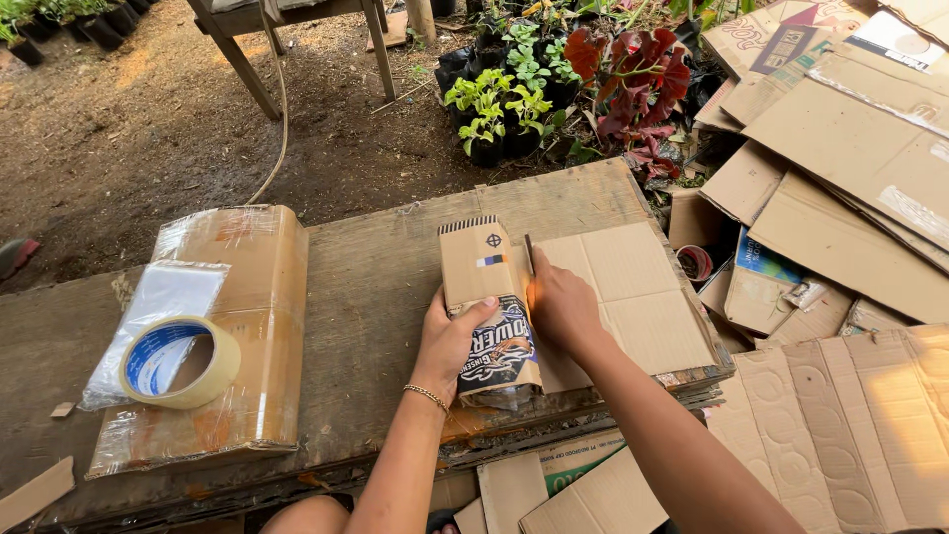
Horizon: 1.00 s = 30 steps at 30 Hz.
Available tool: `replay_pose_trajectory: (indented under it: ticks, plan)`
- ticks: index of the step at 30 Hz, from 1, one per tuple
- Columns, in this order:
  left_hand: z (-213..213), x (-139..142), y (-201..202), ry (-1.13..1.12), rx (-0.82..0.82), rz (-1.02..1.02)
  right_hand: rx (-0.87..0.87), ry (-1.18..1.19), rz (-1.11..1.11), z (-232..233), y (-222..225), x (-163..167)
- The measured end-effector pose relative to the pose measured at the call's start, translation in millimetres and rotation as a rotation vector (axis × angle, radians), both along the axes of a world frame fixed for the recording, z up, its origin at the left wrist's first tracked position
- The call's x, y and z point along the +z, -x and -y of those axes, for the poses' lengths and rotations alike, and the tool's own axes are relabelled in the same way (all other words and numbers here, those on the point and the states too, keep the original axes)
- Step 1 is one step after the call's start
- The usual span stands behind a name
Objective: The person folds a flat cardboard sheet into a small rectangular box on a wooden table. They use a metal blade to crease the folds and then secure the box with clear packing tape.
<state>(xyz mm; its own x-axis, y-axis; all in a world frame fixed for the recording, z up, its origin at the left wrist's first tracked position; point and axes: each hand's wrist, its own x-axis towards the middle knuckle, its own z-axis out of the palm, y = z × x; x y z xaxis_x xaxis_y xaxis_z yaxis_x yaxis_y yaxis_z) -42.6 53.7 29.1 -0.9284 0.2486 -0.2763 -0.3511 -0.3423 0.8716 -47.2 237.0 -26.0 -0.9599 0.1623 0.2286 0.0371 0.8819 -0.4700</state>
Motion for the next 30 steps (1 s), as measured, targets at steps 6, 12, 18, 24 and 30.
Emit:
replay_pose_trajectory:
  ticks: [6, 12, 18, 24, 30]
  plan:
    - [4, 4, -2, 0.024, -0.023, -0.004, 0.119, 0.011, 0.075, 6, -2, 14]
    - [3, 11, -3, 0.018, -0.022, -0.035, 0.069, 0.095, 0.186, 3, 6, 22]
    - [3, 12, -4, 0.026, -0.029, -0.012, 0.150, 0.088, 0.024, 3, 10, 18]
    - [2, 6, -2, 0.032, -0.030, -0.055, 0.233, 0.053, 0.090, -7, 29, 22]
    - [4, 6, -4, 0.076, -0.019, -0.034, 0.304, 0.071, 0.102, -16, 26, 27]
